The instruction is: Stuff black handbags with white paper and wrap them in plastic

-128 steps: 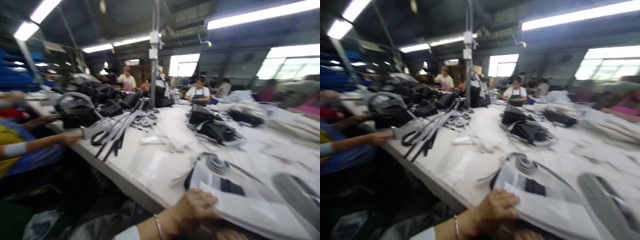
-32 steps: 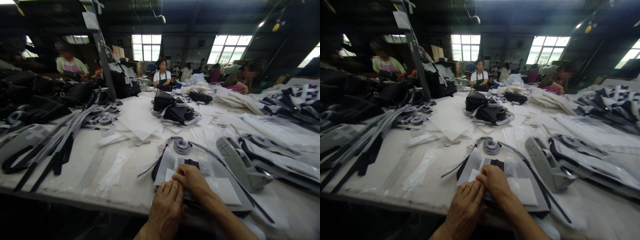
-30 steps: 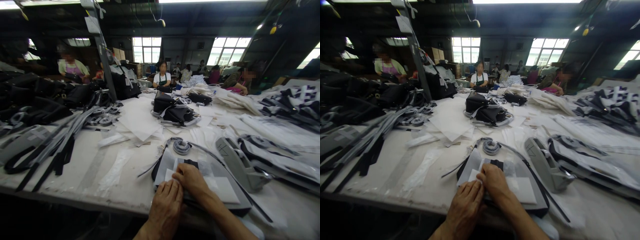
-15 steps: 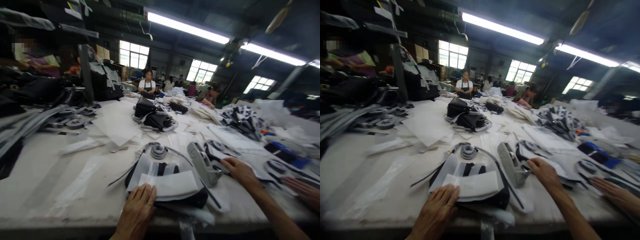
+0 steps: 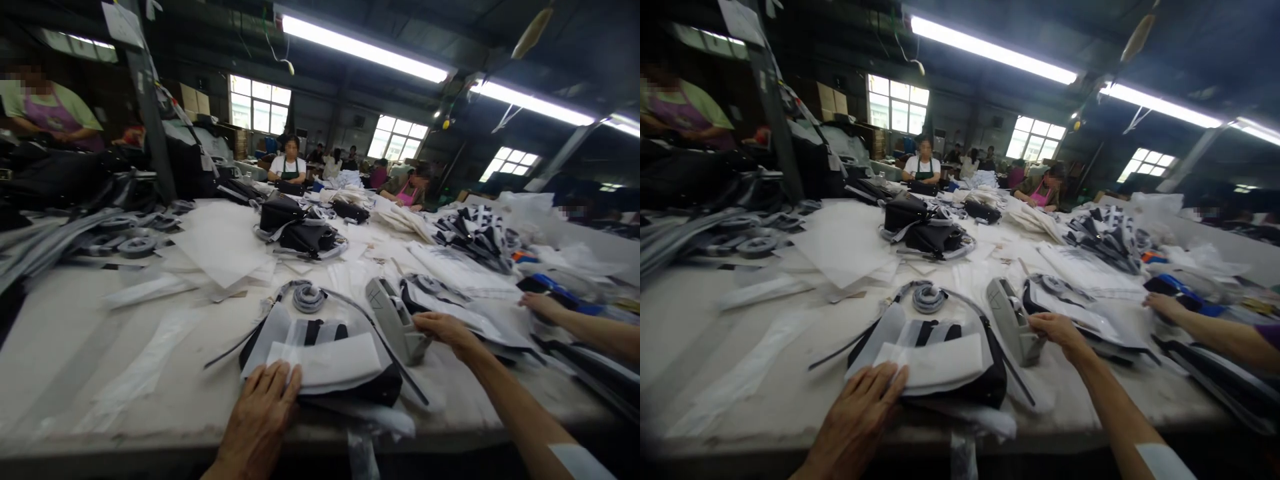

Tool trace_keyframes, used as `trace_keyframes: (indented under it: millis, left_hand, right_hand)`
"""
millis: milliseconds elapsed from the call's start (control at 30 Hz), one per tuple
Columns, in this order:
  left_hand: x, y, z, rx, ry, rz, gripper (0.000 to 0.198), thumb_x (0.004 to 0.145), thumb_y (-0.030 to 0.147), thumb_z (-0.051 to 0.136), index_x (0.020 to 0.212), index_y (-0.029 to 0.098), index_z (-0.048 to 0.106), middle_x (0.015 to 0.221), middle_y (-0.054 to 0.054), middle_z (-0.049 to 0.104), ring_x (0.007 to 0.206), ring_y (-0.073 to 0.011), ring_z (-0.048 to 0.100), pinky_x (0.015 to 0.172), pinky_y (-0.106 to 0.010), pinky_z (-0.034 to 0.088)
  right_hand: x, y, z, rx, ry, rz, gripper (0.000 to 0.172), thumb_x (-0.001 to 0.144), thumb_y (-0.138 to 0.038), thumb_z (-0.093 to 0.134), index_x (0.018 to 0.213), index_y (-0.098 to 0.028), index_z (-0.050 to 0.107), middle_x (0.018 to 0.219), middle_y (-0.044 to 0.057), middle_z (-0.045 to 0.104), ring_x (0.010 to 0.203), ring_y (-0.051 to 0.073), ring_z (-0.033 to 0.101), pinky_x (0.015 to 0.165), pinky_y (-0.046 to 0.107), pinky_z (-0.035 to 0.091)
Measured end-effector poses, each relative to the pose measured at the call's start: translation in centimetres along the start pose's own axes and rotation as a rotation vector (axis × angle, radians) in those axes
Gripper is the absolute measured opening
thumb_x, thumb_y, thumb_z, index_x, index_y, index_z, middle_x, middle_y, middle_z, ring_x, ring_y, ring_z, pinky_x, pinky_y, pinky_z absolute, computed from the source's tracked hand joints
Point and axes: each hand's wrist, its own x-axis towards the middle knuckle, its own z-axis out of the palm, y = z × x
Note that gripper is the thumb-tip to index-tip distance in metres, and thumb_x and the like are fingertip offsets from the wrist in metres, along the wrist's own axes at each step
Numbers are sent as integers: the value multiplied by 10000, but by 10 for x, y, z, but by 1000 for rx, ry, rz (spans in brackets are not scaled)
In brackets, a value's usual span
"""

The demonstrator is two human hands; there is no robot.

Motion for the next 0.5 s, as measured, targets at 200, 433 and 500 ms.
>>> trace_keyframes:
  millis: [200,433,500]
  left_hand:
    - [1,10,-1,-43,-50,-103,380,959,191,537,1338,225,531,1255,-60,636,1197,-226,548,1083,-410,332]
    - [4,8,-9,-74,-97,-94,345,1006,311,493,1339,232,537,1267,-69,637,1200,-223,551,1063,-394,340]
    - [5,7,-11,-72,-94,-85,354,1008,328,486,1346,234,530,1271,-71,635,1203,-226,551,1058,-392,339]
  right_hand:
    - [-18,-13,-20,182,170,2,366,471,-341,821,779,-225,663,780,60,686,601,176,624,628,304,563]
    - [-49,45,-30,211,42,262,437,430,-454,827,808,-315,656,986,164,694,691,257,663,747,402,597]
    - [-46,65,-23,172,7,239,425,425,-502,792,779,-332,626,900,153,693,683,279,671,739,444,603]
